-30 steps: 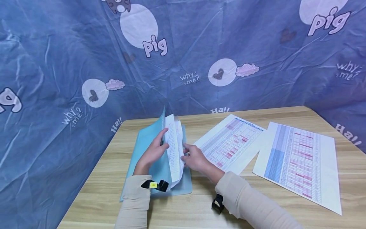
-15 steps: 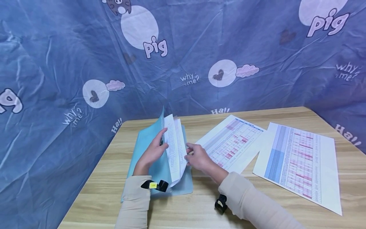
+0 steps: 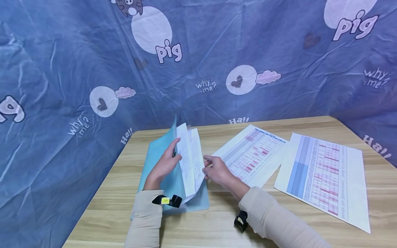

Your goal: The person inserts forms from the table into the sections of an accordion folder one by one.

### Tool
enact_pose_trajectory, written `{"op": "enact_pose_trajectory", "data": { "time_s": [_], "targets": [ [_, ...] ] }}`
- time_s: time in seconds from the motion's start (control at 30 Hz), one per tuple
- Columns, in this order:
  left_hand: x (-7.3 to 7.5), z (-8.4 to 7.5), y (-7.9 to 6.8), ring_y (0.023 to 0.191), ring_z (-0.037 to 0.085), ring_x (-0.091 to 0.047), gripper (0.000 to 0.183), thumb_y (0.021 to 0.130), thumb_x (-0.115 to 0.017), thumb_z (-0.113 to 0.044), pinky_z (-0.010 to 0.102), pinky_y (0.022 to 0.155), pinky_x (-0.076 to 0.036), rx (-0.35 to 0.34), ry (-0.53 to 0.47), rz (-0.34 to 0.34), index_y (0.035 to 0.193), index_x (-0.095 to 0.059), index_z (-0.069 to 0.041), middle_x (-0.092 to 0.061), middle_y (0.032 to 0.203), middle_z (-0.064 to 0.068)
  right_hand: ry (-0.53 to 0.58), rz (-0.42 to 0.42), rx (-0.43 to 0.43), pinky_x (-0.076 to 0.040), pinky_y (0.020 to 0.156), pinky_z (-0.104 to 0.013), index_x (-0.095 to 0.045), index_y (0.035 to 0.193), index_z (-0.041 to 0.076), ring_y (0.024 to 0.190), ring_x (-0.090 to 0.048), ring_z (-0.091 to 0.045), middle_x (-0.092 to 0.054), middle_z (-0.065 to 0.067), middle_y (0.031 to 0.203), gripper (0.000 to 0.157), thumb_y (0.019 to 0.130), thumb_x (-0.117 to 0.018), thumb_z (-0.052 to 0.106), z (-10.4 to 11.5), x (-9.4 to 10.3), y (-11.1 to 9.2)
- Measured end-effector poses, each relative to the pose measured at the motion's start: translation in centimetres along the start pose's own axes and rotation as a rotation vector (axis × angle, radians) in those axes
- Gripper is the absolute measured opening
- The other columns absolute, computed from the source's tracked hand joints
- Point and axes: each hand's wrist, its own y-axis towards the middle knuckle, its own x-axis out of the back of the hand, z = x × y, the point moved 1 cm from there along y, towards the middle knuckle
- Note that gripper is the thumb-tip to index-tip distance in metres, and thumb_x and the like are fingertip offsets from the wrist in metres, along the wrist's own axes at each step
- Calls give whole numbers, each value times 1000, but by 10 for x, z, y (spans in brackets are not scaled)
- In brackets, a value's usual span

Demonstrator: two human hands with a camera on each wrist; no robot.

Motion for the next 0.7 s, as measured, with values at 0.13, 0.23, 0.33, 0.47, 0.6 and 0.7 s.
{"op": "enact_pose_trajectory", "data": {
  "time_s": [0.13,0.23,0.33,0.47,0.6,0.7],
  "targets": [
    [1,0,0,145,28,-7,66,92,-40,-6,56,112,-16,1,4,0,152,-14,-17,-11,158,7,20,17,-5,-53,58,-27,-37,139,-9,65,-57,-13,-55,-15,99,59,82,-54,-9,1,-3,1],
    [1,-1,0,145,28,-7,66,93,-40,-7,56,112,-16,4,5,-1,152,-14,-17,-12,158,8,4,27,-8,-53,58,-26,-38,139,-7,66,-58,-13,-54,-14,99,59,83,-54,-8,1,-5,2],
    [0,-2,0,145,27,-8,65,93,-40,-7,55,112,-16,3,3,-3,152,-15,-16,-13,158,8,-12,35,-3,-52,58,-26,-39,140,-6,66,-58,-13,-54,-13,98,58,84,-54,-7,1,-7,3],
    [0,-2,-1,144,28,-12,64,93,-41,-7,55,111,-17,-7,-3,-3,152,-16,-15,-15,157,9,-30,39,6,-52,57,-26,-40,140,-5,64,-57,-13,-55,-12,96,57,84,-54,-7,1,-9,4],
    [-1,-2,-1,144,29,-14,64,93,-41,-7,57,111,-18,-16,-8,2,152,-16,-15,-16,157,9,-41,49,7,-53,59,-28,-40,140,-3,64,-57,-14,-54,-12,96,57,85,-54,-7,3,-10,4],
    [-2,-1,-1,144,31,-14,64,93,-41,-7,58,110,-18,-20,-6,3,152,-16,-15,-15,157,10,-46,55,0,-54,61,-30,-40,141,-2,64,-58,-14,-55,-12,97,58,85,-54,-6,4,-11,4]
  ]
}}
